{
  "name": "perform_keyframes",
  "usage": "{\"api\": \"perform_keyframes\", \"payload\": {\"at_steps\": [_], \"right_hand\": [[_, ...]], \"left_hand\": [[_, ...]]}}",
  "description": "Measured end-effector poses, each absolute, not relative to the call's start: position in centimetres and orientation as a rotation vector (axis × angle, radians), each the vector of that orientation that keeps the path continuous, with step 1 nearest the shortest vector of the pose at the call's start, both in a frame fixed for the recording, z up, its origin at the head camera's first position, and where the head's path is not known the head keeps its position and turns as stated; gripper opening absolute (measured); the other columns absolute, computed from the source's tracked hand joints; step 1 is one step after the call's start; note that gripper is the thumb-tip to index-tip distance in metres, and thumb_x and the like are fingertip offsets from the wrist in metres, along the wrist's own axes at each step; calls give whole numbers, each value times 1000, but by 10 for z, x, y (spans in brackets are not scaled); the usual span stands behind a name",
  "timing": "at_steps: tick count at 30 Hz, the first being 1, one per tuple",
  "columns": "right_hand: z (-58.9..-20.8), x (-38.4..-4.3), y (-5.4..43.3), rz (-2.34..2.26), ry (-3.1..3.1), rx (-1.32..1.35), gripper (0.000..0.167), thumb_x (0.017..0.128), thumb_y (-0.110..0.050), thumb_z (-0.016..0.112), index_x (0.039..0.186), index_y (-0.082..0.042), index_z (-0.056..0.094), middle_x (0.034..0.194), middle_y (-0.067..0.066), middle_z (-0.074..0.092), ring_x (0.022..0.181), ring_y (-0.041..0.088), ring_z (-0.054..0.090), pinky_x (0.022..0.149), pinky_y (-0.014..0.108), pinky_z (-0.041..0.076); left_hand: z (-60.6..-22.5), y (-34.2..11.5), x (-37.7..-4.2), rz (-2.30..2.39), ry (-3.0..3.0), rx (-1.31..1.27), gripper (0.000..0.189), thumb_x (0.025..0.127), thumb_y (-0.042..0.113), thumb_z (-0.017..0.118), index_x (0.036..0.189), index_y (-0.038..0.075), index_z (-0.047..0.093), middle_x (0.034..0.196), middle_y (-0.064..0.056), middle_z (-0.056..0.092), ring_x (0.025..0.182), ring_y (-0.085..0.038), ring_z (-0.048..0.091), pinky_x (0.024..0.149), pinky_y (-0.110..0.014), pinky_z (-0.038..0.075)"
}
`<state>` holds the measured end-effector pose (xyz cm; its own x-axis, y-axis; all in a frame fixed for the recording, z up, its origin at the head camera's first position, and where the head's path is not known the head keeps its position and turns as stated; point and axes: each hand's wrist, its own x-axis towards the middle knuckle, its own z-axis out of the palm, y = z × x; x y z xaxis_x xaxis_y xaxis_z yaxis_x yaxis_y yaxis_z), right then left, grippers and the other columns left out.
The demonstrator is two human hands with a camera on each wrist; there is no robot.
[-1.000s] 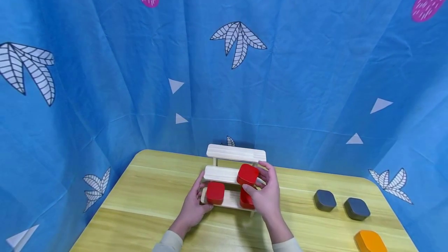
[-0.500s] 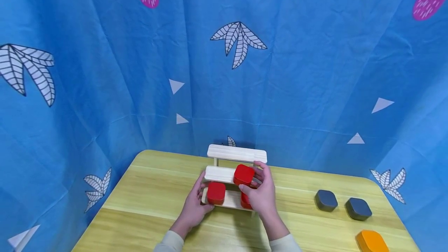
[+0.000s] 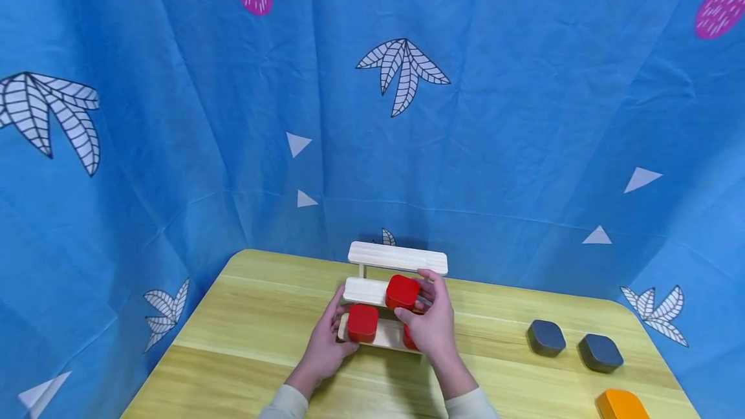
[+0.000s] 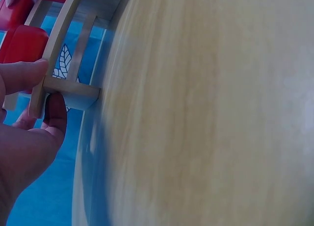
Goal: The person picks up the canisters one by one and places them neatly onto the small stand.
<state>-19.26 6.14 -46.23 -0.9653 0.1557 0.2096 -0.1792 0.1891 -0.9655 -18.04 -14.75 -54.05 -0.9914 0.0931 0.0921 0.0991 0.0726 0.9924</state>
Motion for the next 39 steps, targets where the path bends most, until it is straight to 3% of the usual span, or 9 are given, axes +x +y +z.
{"api": "perform_keyframes", "payload": {"at_steps": [8,15,26,39], "right_hand": [[-464,-194,56,1867,-2231,25,83,66,12,85,135,-19,50,133,12,58,115,28,56,90,43,52],[-463,-195,51,1845,-2230,70,81,67,14,83,134,-15,50,130,14,59,115,31,57,91,44,51],[-461,-197,39,1829,-2292,73,82,67,12,84,134,-21,50,129,6,60,114,27,57,91,41,52],[-463,-203,33,1811,-2281,123,81,68,14,83,134,-19,50,127,7,61,112,28,59,91,43,52]], "left_hand": [[-542,-147,-180,-2093,-2311,-214,117,72,-27,68,160,35,21,138,-11,48,126,-35,49,96,-39,50],[-542,-148,-180,-2077,-2303,-252,117,71,-28,67,160,33,21,139,-12,49,124,-33,51,95,-36,49],[-540,-149,-179,-2084,-2302,-270,117,72,-27,67,160,33,20,140,-13,48,125,-34,50,93,-34,50],[-537,-148,-179,-2125,-2272,-267,116,72,-28,66,160,31,21,140,-14,47,125,-34,49,94,-33,50]]}}
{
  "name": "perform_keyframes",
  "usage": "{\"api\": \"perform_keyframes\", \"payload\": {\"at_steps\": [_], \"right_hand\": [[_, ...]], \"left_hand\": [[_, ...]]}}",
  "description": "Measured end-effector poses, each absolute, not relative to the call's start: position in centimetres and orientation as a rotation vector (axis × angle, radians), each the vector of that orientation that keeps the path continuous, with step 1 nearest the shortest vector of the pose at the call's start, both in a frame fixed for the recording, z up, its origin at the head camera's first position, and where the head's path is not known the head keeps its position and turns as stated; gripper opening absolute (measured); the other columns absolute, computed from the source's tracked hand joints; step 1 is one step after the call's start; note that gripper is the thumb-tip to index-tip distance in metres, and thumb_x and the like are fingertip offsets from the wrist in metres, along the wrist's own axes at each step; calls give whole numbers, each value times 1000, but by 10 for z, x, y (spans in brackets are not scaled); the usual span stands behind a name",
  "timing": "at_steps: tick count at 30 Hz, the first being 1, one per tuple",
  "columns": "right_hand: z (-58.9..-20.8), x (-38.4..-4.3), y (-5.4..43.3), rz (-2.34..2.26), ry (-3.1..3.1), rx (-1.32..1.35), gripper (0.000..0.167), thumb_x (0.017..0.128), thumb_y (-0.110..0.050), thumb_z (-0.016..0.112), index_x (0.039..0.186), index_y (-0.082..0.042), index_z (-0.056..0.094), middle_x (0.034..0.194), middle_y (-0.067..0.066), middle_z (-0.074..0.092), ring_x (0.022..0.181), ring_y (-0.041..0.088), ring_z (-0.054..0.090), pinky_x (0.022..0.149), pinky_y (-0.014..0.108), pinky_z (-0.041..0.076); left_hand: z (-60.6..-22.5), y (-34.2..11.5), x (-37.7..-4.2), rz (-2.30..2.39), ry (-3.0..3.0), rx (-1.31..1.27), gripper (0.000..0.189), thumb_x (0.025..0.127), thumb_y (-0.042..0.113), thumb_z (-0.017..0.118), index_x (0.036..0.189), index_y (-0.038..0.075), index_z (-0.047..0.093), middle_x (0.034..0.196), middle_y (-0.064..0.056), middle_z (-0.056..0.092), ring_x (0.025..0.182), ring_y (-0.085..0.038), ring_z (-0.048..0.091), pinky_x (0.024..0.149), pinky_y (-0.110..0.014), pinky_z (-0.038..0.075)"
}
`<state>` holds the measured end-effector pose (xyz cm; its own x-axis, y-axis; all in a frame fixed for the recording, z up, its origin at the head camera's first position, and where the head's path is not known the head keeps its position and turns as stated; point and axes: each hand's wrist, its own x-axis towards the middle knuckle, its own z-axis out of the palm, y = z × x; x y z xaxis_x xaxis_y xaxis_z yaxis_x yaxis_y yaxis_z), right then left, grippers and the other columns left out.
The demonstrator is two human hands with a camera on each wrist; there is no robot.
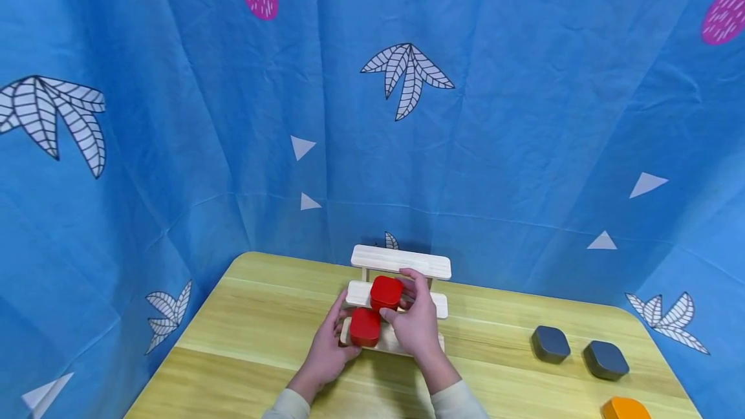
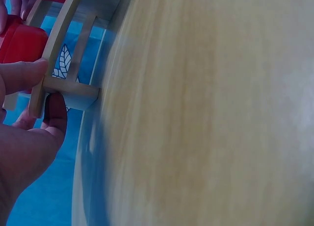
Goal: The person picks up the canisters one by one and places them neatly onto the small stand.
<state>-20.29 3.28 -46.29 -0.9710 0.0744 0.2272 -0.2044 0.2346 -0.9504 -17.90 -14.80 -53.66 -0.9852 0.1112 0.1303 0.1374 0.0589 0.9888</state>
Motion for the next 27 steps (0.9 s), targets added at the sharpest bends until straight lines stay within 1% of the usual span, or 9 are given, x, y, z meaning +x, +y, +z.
{"api": "perform_keyframes", "payload": {"at_steps": [5,12,14,21,27], "right_hand": [[-463,-205,30,1811,-2272,157,79,69,14,82,135,-17,50,128,10,61,113,30,59,91,45,52],[-461,-206,27,1839,-2291,147,80,70,11,83,135,-21,50,133,8,60,116,27,59,93,43,51],[-461,-207,26,1842,-2295,155,80,71,10,82,136,-21,49,133,8,60,117,28,58,94,44,51],[-461,-208,23,1853,-2295,173,78,72,10,82,136,-21,49,133,7,60,116,28,59,95,45,50],[-463,-210,21,1852,-2296,186,77,72,10,82,136,-20,49,133,7,61,116,28,59,95,45,50]], "left_hand": [[-534,-147,-178,-2134,-2270,-270,116,72,-29,65,160,31,20,141,-15,47,127,-35,49,95,-34,50],[-535,-148,-180,-2102,-2309,-246,113,74,-26,68,161,26,18,142,-13,47,128,-36,49,99,-42,48],[-535,-148,-181,-2102,-2316,-236,113,74,-25,69,162,26,17,142,-13,47,127,-36,49,99,-42,48],[-536,-149,-181,-2096,-2321,-226,115,74,-23,70,161,30,18,141,-11,48,127,-36,49,97,-41,50],[-538,-148,-181,-2102,-2310,-241,114,73,-24,70,161,30,20,141,-12,48,126,-36,50,94,-39,51]]}}
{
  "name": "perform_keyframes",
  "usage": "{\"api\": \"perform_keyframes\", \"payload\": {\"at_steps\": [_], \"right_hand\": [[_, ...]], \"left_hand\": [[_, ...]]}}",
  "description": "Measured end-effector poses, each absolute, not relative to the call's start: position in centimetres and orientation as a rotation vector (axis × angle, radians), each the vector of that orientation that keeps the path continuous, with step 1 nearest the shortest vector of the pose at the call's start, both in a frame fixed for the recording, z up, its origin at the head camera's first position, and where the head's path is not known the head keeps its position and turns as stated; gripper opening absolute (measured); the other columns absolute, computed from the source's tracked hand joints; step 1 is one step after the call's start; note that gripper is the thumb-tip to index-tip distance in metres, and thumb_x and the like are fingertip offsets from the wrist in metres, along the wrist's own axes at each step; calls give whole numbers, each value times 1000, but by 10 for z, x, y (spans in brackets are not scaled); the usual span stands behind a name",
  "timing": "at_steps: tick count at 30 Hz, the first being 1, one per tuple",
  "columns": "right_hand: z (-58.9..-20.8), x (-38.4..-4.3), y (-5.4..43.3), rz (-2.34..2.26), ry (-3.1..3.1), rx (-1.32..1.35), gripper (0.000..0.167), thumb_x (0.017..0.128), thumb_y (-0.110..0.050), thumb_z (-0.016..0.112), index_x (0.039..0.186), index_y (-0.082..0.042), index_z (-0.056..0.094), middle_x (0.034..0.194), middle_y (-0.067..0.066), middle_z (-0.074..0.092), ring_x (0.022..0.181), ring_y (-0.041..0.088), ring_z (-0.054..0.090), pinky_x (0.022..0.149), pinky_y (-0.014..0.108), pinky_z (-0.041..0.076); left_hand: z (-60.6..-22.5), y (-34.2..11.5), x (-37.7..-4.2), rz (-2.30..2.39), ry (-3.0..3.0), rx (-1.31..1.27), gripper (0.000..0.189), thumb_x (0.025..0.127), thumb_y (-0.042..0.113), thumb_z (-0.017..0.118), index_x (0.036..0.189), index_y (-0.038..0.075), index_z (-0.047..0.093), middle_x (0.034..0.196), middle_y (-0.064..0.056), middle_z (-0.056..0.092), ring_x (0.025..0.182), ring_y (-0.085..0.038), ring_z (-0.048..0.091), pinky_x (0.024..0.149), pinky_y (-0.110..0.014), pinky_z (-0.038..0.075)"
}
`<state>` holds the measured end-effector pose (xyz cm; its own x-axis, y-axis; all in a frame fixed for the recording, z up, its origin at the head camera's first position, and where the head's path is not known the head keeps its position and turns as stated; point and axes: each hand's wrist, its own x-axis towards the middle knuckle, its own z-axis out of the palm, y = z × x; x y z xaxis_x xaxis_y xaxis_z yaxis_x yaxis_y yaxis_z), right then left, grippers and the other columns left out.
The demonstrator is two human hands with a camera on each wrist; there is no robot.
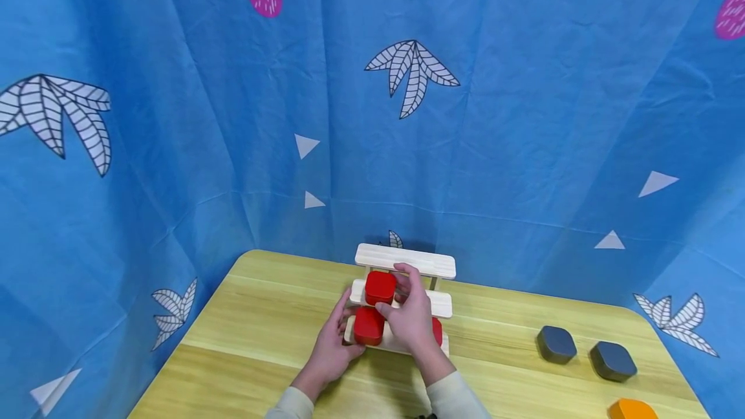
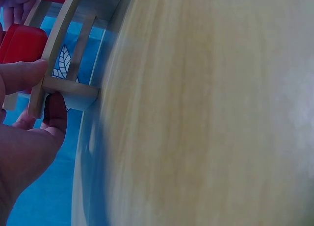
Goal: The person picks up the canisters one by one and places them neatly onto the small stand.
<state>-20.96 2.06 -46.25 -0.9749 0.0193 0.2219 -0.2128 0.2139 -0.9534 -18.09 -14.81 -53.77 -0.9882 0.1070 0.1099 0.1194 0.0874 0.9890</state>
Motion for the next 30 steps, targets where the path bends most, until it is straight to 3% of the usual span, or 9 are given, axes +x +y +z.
{"api": "perform_keyframes", "payload": {"at_steps": [8,23,30], "right_hand": [[-462,-211,18,1841,-2304,185,79,72,8,83,136,-21,49,132,6,61,114,26,60,94,43,51],[-461,-213,14,1872,-2303,211,79,73,9,82,137,-21,47,127,6,63,111,26,61,93,42,52],[-462,-215,13,1863,-2297,234,77,74,11,81,137,-19,48,125,6,64,110,26,61,93,44,52]], "left_hand": [[-538,-149,-182,-2129,-2292,-229,114,73,-23,71,162,24,17,143,-15,46,125,-37,49,96,-45,50],[-538,-149,-178,-2107,-2318,-211,114,74,-23,70,160,33,20,142,-13,48,125,-35,50,98,-44,49],[-537,-149,-179,-2111,-2307,-239,114,74,-23,70,161,32,20,142,-13,47,127,-36,49,100,-46,47]]}}
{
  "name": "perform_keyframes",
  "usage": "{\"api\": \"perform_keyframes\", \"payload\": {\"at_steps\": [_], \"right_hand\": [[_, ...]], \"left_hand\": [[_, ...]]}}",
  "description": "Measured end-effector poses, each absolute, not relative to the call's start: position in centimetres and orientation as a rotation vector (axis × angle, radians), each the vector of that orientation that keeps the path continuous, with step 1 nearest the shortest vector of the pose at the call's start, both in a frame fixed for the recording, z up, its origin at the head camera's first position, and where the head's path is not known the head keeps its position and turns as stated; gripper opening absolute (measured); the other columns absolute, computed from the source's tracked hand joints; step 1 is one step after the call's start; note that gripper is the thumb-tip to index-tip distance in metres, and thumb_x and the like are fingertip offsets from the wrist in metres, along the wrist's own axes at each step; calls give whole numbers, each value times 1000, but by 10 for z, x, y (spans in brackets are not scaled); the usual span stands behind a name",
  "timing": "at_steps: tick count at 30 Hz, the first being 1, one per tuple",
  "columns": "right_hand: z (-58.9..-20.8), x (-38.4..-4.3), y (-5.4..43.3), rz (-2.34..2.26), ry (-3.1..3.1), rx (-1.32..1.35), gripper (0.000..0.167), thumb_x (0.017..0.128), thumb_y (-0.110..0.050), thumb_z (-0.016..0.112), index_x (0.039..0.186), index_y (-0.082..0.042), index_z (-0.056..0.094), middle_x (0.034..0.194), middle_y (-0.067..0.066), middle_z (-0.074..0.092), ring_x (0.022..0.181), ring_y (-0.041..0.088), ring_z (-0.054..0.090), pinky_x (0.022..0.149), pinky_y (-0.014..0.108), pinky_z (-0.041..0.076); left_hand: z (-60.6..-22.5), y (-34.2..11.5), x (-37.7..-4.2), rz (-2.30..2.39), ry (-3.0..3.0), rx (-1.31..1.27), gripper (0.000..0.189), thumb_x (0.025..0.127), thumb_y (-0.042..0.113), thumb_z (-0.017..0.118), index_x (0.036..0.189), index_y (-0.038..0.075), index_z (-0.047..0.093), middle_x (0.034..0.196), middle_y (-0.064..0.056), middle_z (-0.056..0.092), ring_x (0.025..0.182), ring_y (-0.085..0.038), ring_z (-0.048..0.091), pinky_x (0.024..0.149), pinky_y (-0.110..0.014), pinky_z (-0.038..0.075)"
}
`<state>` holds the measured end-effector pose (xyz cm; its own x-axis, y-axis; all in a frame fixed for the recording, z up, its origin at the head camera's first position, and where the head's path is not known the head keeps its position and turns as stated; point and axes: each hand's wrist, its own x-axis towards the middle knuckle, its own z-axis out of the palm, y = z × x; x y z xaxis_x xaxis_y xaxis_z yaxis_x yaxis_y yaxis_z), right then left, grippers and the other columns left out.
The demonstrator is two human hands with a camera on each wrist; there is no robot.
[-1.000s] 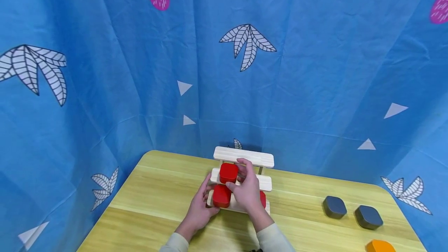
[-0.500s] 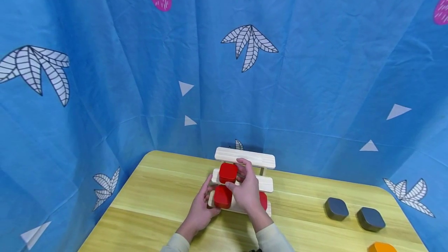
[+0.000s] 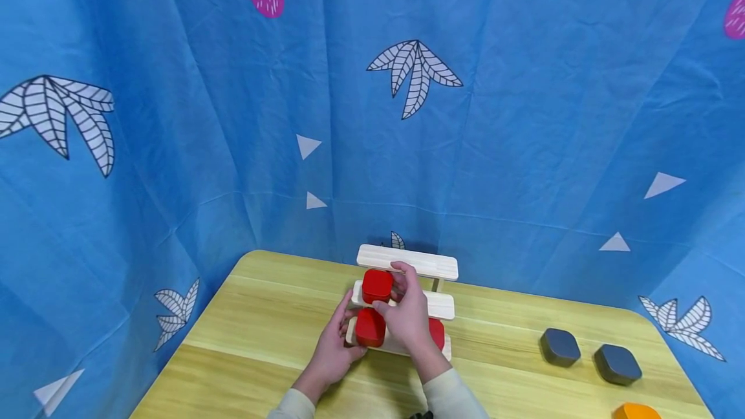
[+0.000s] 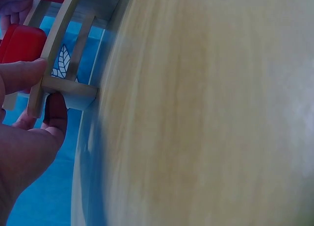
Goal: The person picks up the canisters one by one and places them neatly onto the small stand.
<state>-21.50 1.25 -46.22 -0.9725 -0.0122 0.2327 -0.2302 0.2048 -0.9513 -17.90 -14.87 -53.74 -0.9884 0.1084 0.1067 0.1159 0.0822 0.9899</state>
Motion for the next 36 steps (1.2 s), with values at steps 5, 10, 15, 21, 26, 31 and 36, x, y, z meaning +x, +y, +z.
{"api": "perform_keyframes", "payload": {"at_steps": [5,10,15,21,26,31,36], "right_hand": [[-462,-215,12,1859,-2292,236,77,73,12,81,137,-17,48,125,6,64,110,26,61,93,44,52],[-462,-215,11,1847,-2294,246,76,73,12,81,136,-16,49,125,7,64,112,27,61,94,45,51],[-464,-214,13,1865,-2289,246,78,71,13,82,136,-15,49,129,11,62,116,31,60,96,45,50],[-465,-212,15,1870,-2284,216,78,70,11,83,135,-16,50,133,14,59,120,33,58,97,46,49],[-464,-210,17,1870,-2281,191,76,70,9,84,134,-16,51,132,13,59,119,34,58,96,45,50],[-461,-207,20,1890,-2275,148,76,70,8,84,134,-17,51,132,12,59,118,33,58,94,44,52],[-461,-205,22,1919,-2247,132,75,70,9,83,133,-16,52,132,13,59,118,33,57,94,43,52]], "left_hand": [[-537,-149,-179,-2143,-2284,-238,115,74,-23,70,161,32,19,143,-13,46,128,-36,48,101,-46,46],[-538,-149,-180,-2147,-2284,-237,115,74,-22,71,161,31,18,143,-13,46,128,-36,48,101,-46,46],[-538,-148,-179,-2111,-2311,-225,114,74,-22,71,161,28,18,141,-12,48,127,-36,49,101,-48,46],[-536,-148,-178,-2110,-2312,-213,114,74,-23,70,161,29,19,141,-12,48,128,-36,48,103,-50,43],[-537,-148,-178,-2116,-2306,-219,114,74,-22,71,161,28,18,142,-12,48,129,-37,47,103,-50,43],[-536,-147,-178,-2114,-2307,-214,114,74,-23,70,162,27,17,143,-12,47,131,-37,46,105,-51,41],[-536,-147,-179,-2107,-2314,-209,113,74,-23,70,162,25,18,142,-12,48,129,-36,47,106,-53,39]]}}
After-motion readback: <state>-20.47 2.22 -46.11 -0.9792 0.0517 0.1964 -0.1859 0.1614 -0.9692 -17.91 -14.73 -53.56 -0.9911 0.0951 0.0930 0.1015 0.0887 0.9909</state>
